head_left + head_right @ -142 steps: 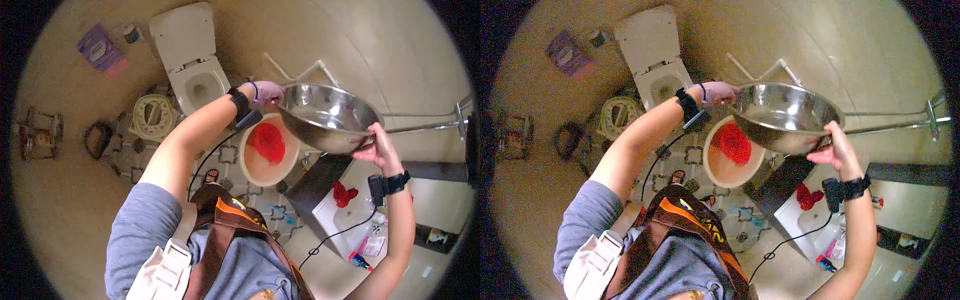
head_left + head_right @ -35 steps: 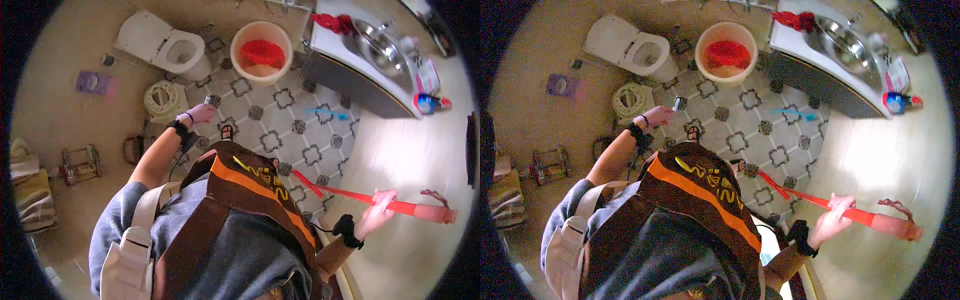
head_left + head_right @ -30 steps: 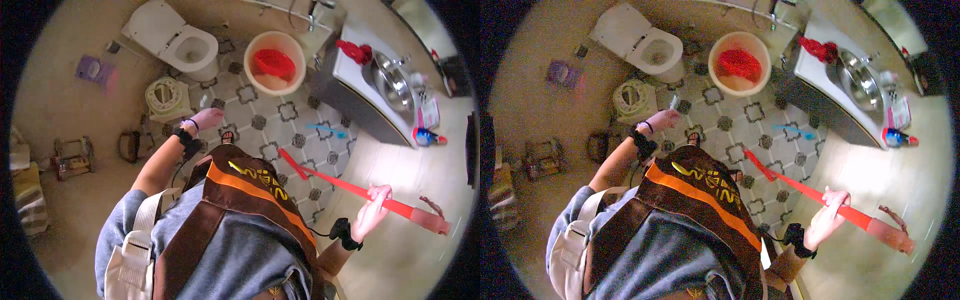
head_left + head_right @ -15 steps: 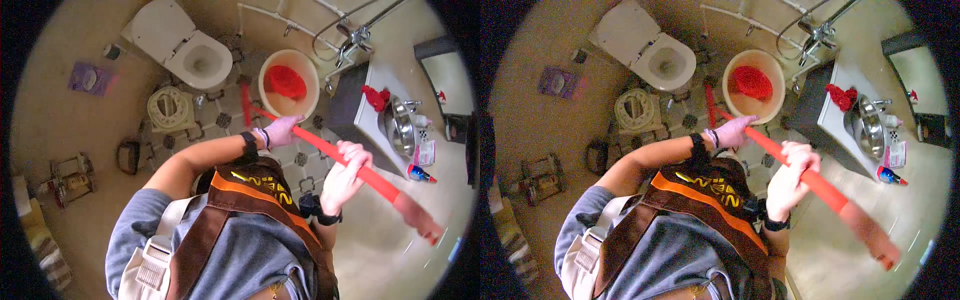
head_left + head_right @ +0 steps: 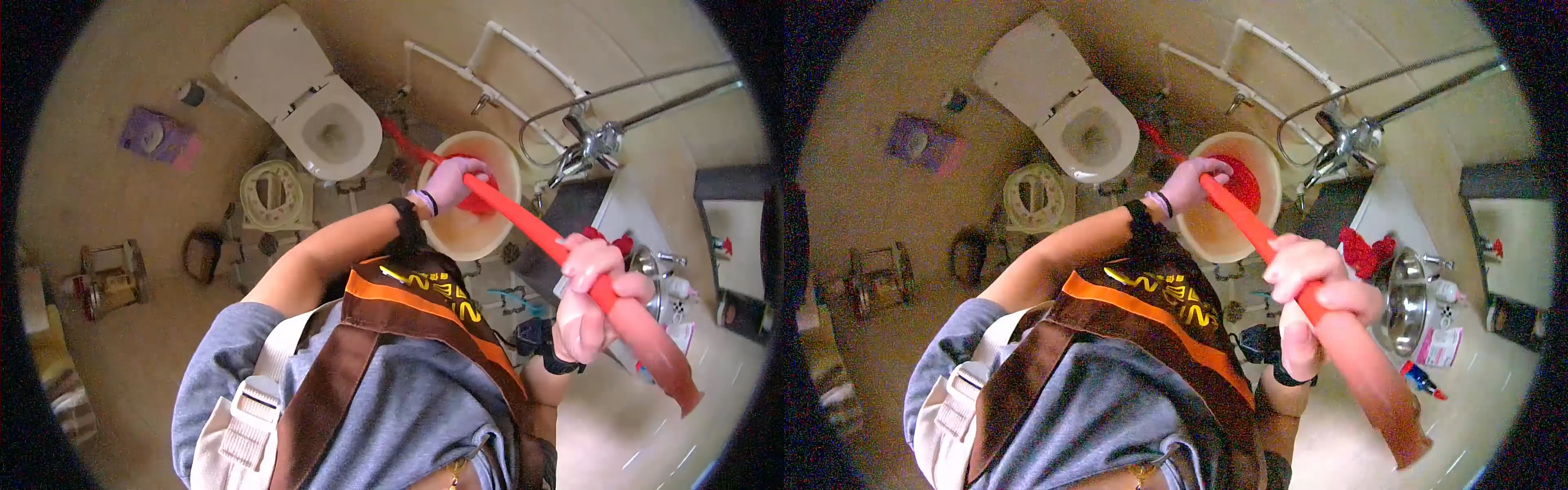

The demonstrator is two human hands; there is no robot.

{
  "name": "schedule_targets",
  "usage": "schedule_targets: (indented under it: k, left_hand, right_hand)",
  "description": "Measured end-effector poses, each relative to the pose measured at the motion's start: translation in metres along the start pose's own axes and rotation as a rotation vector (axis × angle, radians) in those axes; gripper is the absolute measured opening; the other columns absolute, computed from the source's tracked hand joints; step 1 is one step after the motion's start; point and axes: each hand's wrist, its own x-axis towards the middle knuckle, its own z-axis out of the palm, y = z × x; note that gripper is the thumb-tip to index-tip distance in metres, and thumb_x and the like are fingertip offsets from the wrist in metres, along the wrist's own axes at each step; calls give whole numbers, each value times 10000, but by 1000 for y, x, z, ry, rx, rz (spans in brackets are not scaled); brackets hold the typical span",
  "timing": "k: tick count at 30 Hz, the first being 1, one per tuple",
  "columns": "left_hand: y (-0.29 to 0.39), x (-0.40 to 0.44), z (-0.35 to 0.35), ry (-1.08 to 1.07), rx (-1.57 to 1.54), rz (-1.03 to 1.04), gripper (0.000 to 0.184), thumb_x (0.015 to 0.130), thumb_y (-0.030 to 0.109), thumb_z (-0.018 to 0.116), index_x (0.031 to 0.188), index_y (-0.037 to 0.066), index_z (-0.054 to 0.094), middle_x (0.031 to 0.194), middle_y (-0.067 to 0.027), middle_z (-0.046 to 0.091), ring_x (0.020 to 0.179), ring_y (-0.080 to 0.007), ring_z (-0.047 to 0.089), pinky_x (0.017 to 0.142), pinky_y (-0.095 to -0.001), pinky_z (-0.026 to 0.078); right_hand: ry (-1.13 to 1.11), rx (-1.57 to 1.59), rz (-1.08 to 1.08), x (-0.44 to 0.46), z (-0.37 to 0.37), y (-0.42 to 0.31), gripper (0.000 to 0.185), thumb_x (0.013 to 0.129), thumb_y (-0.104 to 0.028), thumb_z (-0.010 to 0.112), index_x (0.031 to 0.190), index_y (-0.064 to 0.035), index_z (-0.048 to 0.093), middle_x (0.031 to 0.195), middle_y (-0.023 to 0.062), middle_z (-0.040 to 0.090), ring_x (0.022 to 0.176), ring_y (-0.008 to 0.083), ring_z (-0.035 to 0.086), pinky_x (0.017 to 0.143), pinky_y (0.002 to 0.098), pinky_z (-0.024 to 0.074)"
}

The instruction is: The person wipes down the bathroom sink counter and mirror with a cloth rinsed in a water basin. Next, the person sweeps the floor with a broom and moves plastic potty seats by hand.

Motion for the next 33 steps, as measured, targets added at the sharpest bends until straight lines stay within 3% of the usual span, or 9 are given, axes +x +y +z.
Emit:
schedule_targets:
  k: [4,6,10,14,15,18,23,26,33]
  left_hand:
    - [-33,38,-25,16,94,73,190,826,134,588,993,55,635,902,-140,652,852,-275,633,762,-329,484]
    - [-50,65,-39,35,78,137,205,825,119,574,1016,70,628,892,-158,646,853,-295,631,756,-352,486]
    - [-62,120,-84,17,183,134,209,813,127,572,1014,95,621,847,-169,636,824,-332,618,733,-387,489]
    - [-84,177,-157,35,299,160,230,772,133,595,1001,117,618,787,-162,628,775,-349,607,693,-416,486]
    - [-94,192,-176,66,303,174,280,737,119,608,1015,150,623,784,-152,629,765,-343,608,675,-423,483]
    - [-157,239,-223,34,408,158,303,728,120,605,1025,179,623,807,-137,637,787,-335,609,703,-424,481]
    - [-227,300,-276,-579,544,82,323,722,123,577,1036,188,621,966,-89,646,911,-317,602,787,-427,473]
    - [-245,322,-286,-680,544,37,303,727,141,593,1026,177,628,975,-93,646,908,-320,603,797,-424,473]
    - [-307,335,-275,-4,259,39,246,739,133,555,975,149,622,850,-116,638,830,-314,606,751,-411,480]
  right_hand:
    - [-208,28,67,42,-7,43,437,822,-506,567,908,-114,393,768,81,541,721,235,545,861,504,416]
    - [-151,-78,94,63,-1,56,404,851,-507,514,909,-131,377,768,65,493,745,228,511,918,553,362]
    - [-14,-143,172,109,-1,86,304,874,-400,529,970,-138,409,809,92,497,860,279,513,969,595,298]
    - [61,-185,283,159,20,126,223,864,-267,543,916,-97,407,904,177,562,973,351,534,959,575,319]
    - [-6,-124,352,171,14,142,190,849,-203,546,911,-75,421,1001,215,560,1083,384,497,975,547,324]
    - [94,-132,518,199,42,197,168,852,-174,538,914,-65,425,1067,231,541,1139,399,463,991,535,322]
    - [329,-127,566,218,86,269,77,908,-80,454,972,-46,427,1114,219,528,1132,390,478,973,515,382]
    - [319,-204,586,240,98,295,59,915,-54,431,972,-41,425,1102,211,542,1105,379,505,956,506,404]
    - [138,-424,706,295,115,360,56,877,0,478,897,-52,468,1043,173,606,1066,277,551,978,396,370]
